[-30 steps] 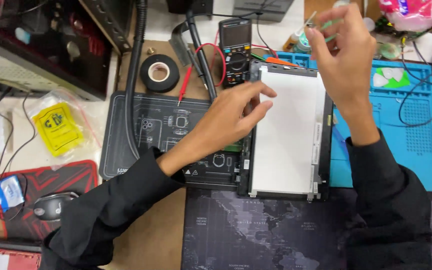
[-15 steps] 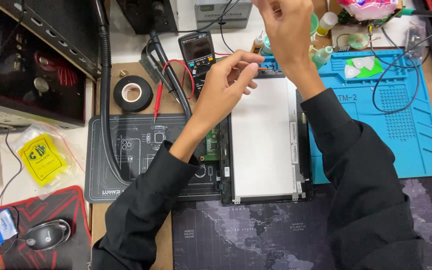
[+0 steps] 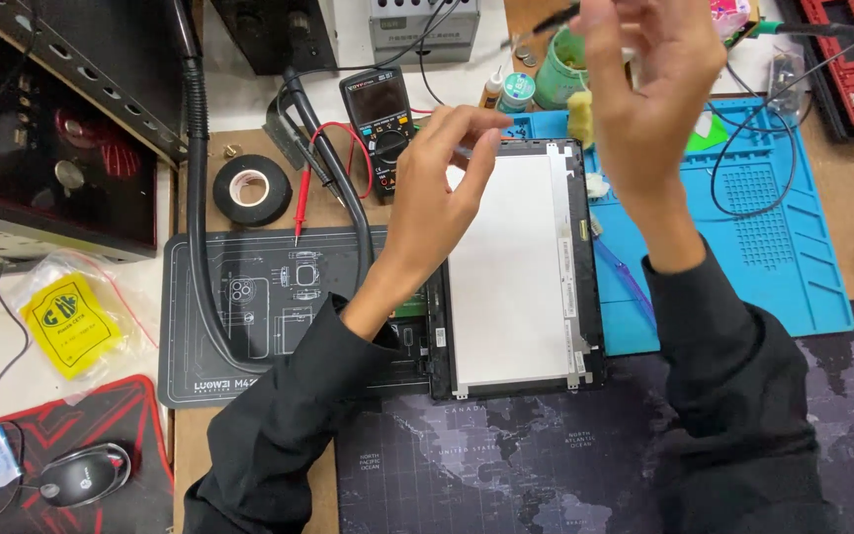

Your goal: Disassembling a laptop screen assembly, removing the LCD panel from the outer shell and disconnecting internal video cables.

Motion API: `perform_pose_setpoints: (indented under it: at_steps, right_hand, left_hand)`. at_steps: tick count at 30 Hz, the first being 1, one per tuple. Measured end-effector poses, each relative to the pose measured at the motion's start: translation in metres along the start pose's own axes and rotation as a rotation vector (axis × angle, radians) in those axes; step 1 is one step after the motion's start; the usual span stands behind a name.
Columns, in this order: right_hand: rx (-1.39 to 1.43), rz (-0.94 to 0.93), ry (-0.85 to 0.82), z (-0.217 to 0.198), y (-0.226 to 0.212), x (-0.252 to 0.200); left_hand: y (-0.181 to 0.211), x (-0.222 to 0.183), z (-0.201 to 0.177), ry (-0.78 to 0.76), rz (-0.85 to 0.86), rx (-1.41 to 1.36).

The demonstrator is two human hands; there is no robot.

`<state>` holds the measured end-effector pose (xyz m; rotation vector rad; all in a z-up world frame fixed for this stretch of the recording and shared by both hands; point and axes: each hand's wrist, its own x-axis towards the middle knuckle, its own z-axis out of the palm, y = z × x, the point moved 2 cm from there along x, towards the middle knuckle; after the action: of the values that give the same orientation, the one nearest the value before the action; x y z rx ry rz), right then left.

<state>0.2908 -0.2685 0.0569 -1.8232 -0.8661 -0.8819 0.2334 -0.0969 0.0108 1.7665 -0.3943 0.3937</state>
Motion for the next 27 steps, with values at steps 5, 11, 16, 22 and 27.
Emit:
perform_pose_setpoints:
  at_steps: [5, 11, 16, 22, 27]
  right_hand:
    - [0.226, 0.306, -0.213, -0.039, -0.031, -0.006]
    - [0.253, 0.516, -0.374, -0.069, -0.010, -0.013]
    - [-0.062, 0.482, -0.320, -0.078, 0.041, -0.040]
    - [-0.366, 0.722, -0.563, -0.067, 0.084, -0.071]
    - [-0.360, 0.691, -0.500, -0.061, 0.107, -0.085]
  left_hand:
    - [0.006, 0.004, 0.006, -0.103, 0.154, 0.153]
    - [0.003, 0.015, 0.021, -0.238, 0.054, 0.030]
    - [-0.025, 0.016, 0.009, -0.151, -0.025, 0.205]
    - [-0.061, 0.011, -0.002, -0.231, -0.303, 0.488]
    - [-0.068, 0.008, -0.003, -0.368, -0.337, 0.718]
